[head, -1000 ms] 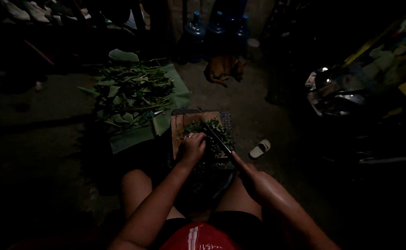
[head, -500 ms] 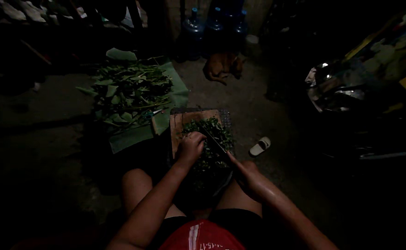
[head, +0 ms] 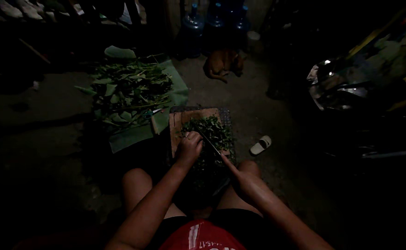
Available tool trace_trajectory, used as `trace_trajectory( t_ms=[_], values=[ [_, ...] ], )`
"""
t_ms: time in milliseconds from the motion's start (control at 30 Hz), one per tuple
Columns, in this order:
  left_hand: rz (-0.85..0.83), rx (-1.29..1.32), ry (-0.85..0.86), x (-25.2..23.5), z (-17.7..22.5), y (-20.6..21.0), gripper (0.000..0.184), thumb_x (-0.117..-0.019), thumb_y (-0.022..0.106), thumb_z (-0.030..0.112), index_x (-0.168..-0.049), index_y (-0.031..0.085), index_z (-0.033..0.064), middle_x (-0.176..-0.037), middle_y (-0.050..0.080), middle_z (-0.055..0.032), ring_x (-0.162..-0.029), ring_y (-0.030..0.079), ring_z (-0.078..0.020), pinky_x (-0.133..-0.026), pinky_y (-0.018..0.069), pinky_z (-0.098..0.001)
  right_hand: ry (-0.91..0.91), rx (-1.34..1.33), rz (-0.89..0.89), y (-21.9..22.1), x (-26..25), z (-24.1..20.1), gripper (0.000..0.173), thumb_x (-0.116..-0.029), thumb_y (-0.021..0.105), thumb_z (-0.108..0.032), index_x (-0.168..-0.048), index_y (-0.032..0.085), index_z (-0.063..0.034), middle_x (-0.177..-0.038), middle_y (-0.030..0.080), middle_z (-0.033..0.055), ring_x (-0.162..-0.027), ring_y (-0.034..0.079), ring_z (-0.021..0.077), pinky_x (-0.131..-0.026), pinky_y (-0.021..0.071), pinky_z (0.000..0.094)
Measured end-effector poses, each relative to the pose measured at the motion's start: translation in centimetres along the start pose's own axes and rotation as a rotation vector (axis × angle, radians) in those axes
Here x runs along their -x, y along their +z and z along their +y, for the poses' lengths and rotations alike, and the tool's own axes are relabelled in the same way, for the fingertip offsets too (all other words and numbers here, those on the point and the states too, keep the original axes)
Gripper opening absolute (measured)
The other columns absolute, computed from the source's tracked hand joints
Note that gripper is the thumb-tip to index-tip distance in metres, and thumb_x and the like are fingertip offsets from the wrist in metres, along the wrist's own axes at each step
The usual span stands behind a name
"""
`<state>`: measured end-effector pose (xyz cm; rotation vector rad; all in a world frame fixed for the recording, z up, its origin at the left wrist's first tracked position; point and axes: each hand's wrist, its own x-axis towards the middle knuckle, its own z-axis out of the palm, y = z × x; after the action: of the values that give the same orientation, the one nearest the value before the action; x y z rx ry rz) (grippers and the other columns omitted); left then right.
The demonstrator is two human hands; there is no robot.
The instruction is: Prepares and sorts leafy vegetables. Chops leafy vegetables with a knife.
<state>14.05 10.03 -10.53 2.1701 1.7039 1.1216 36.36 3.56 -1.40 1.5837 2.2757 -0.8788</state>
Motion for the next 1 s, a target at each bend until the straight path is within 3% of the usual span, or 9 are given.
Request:
trace_trajectory(
  t_ms=[167, 267, 333, 400, 500, 567, 733, 867, 1000],
  values=[
    [-0.075, 0.048, -0.018, 0.9, 0.5, -0.9, 0.026, -0.1034, 0.059, 0.018, -0.111, 0.073, -0.0026, -0.122, 0.069, -0.0197, -0.118, 0.066, -0.0353, -0.102, 0.0525, -0.0508, -0.045, -0.089, 0.221, -1.1, 2.4, 1.9, 0.069, -0.1078, 0.047, -0.023, -0.165, 0.011, -0.0366, -0.094, 0.071, 0.0167, -0.075, 0.069, 0.0312, -0.072, 0.0573, 0.0517],
    [-0.021, 0.010, 0.017, 1.8, 0.1, -1.5, 0.040, -0.0953, 0.071, 0.037, -0.115, 0.074, 0.0020, -0.128, 0.068, -0.0164, -0.123, 0.063, -0.0342, -0.104, 0.0511, -0.0514, 0.075, -0.136, 0.259, -1.6, 2.9, 3.1, 0.071, -0.1091, 0.045, -0.021, -0.165, 0.005, -0.0368, -0.112, 0.069, 0.0204, -0.087, 0.070, 0.0359, -0.079, 0.0570, 0.0550],
    [-0.016, -0.085, -0.002, 2.0, 0.3, -2.1, 0.048, -0.0886, 0.077, 0.043, -0.118, 0.074, 0.0054, -0.131, 0.066, -0.0164, -0.126, 0.059, -0.0380, -0.105, 0.0474, -0.0568, 0.130, -0.143, 0.238, -0.8, 2.3, 3.7, 0.072, -0.1092, 0.045, -0.019, -0.165, 0.003, -0.0348, -0.116, 0.068, 0.0221, -0.090, 0.070, 0.0376, -0.081, 0.0564, 0.0556],
    [-0.045, -0.166, -0.092, 1.9, 0.4, -2.6, 0.056, -0.0862, 0.079, 0.045, -0.126, 0.070, 0.0076, -0.136, 0.062, -0.0178, -0.128, 0.055, -0.0416, -0.103, 0.0444, -0.0620, 0.114, -0.139, 0.264, 0.9, 1.4, 3.8, 0.072, -0.1072, 0.048, -0.019, -0.166, 0.008, -0.0327, -0.110, 0.070, 0.0218, -0.084, 0.071, 0.0361, -0.077, 0.0577, 0.0536],
    [-0.130, -0.177, -0.295, 0.7, 0.1, -3.7, 0.069, -0.0881, 0.079, 0.043, -0.143, 0.057, 0.0080, -0.147, 0.052, -0.0187, -0.134, 0.049, -0.0429, -0.106, 0.0419, -0.0617, 0.050, -0.152, 0.282, 2.0, 0.6, 2.9, 0.072, -0.1060, 0.049, -0.018, -0.166, 0.011, -0.0328, -0.113, 0.069, 0.0209, -0.085, 0.071, 0.0340, -0.077, 0.0588, 0.0520],
    [-0.166, -0.133, -0.384, -0.4, -0.1, -4.2, 0.073, -0.0910, 0.077, 0.040, -0.150, 0.050, 0.0074, -0.149, 0.052, -0.0192, -0.135, 0.050, -0.0425, -0.109, 0.0409, -0.0612, 0.014, -0.120, 0.255, 1.8, 0.4, 2.0, 0.072, -0.1071, 0.046, -0.020, -0.166, 0.008, -0.0332, -0.099, 0.071, 0.0179, -0.080, 0.070, 0.0318, -0.075, 0.0583, 0.0502],
    [-0.157, 0.143, -0.415, -2.3, 0.5, -4.9, 0.047, -0.1060, 0.058, 0.030, -0.147, 0.052, 0.0071, -0.140, 0.060, -0.0193, -0.127, 0.060, -0.0352, -0.108, 0.0465, -0.0551, -0.004, 0.009, 0.235, 1.4, 0.0, 0.3, 0.071, -0.1070, 0.045, -0.017, -0.166, 0.008, -0.0334, -0.091, 0.072, 0.0156, -0.077, 0.071, 0.0344, -0.073, 0.0576, 0.0525],
    [-0.146, 0.049, -0.258, -2.2, 1.8, -3.7, 0.045, -0.1012, 0.065, 0.036, -0.137, 0.064, 0.0095, -0.141, 0.061, -0.0132, -0.131, 0.057, -0.0326, -0.110, 0.0447, -0.0525, -0.012, -0.028, 0.175, 0.7, -0.6, 0.5, 0.075, -0.1061, 0.047, -0.015, -0.166, 0.005, -0.0334, -0.094, 0.072, 0.0177, -0.080, 0.071, 0.0355, -0.076, 0.0569, 0.0537],
    [-0.089, -0.005, -0.199, -1.6, 1.3, -2.5, 0.030, -0.1009, 0.065, 0.023, -0.125, 0.072, 0.0055, -0.132, 0.066, -0.0161, -0.123, 0.062, -0.0341, -0.104, 0.0499, -0.0517, -0.072, -0.054, 0.258, -0.9, 1.6, 0.6, 0.069, -0.1078, 0.045, -0.020, -0.166, 0.010, -0.0326, -0.091, 0.071, 0.0150, -0.074, 0.069, 0.0311, -0.070, 0.0575, 0.0513]
  ],
)
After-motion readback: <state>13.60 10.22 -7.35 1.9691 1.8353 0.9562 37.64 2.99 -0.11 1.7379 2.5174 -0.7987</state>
